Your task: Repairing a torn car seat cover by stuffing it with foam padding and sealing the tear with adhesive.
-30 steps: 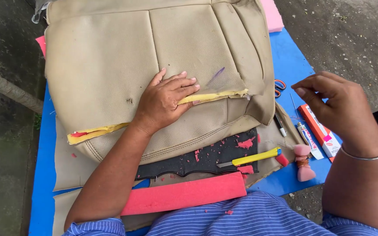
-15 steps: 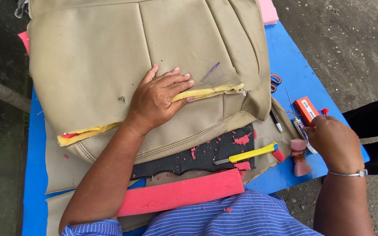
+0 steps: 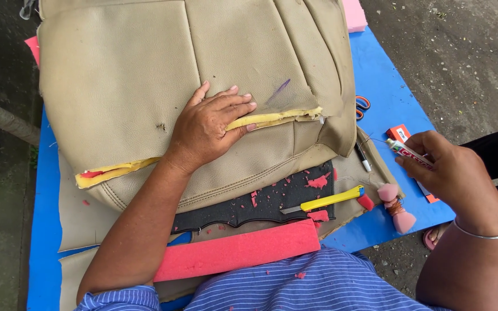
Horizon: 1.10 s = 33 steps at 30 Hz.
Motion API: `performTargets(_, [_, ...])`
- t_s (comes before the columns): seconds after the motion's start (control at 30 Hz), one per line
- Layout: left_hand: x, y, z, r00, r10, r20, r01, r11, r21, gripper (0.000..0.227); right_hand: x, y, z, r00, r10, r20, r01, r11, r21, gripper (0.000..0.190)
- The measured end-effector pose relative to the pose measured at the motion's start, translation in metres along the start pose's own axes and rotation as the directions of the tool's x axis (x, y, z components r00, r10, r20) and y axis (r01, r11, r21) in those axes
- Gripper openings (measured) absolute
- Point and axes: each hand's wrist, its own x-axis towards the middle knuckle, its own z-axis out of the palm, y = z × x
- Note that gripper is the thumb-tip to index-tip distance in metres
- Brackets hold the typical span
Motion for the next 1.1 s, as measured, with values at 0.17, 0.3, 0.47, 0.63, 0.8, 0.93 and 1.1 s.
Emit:
performTargets(0.17, [0.002, -0.003, 0.002, 0.994, -0.11, 0.025, 0.112, 0.988, -0.11, 0.034, 0.016, -0.058, -0.035, 0.954, -0.295, -0.057, 0.299, 0.91, 0.289, 0.029])
performTargets(0.3, [0.008, -0.005, 0.001, 0.977, -0.189, 0.104, 0.207, 0.957, -0.205, 0.035, 0.028, -0.105, -0.058, 0.835, -0.548, -0.04, 0.523, 0.77, 0.367, 0.032])
performTargets(0.47, [0.026, 0.03, -0.01, 0.963, -0.218, 0.158, 0.25, 0.942, -0.223, 0.055, 0.047, -0.134, -0.044, 0.744, -0.661, -0.097, 0.559, 0.536, 0.633, 0.029])
performTargets(0.63, [0.037, 0.051, 0.014, 0.993, -0.119, 0.015, 0.116, 0.92, -0.373, 0.039, 0.041, -0.15, -0.039, 0.793, -0.601, -0.102, 0.425, 0.426, 0.799, 0.026])
performTargets(0.8, [0.031, 0.058, 0.025, 0.986, -0.091, 0.143, 0.123, 0.965, -0.232, 0.015, 0.038, -0.126, -0.047, 0.872, -0.355, -0.337, 0.439, 0.265, 0.858, 0.023])
performTargets(0.93, [0.029, 0.104, 0.021, 0.993, 0.034, 0.115, -0.027, 0.998, -0.064, 0.01, 0.051, -0.093, -0.05, 0.891, -0.261, -0.372, 0.424, 0.184, 0.887, 0.025])
performTargets(1.1, [0.029, 0.153, 0.02, 0.703, 0.306, 0.642, -0.306, 0.945, -0.117, 0.111, 0.059, -0.097, -0.041, 0.927, -0.219, -0.303, 0.322, 0.058, 0.945, 0.03])
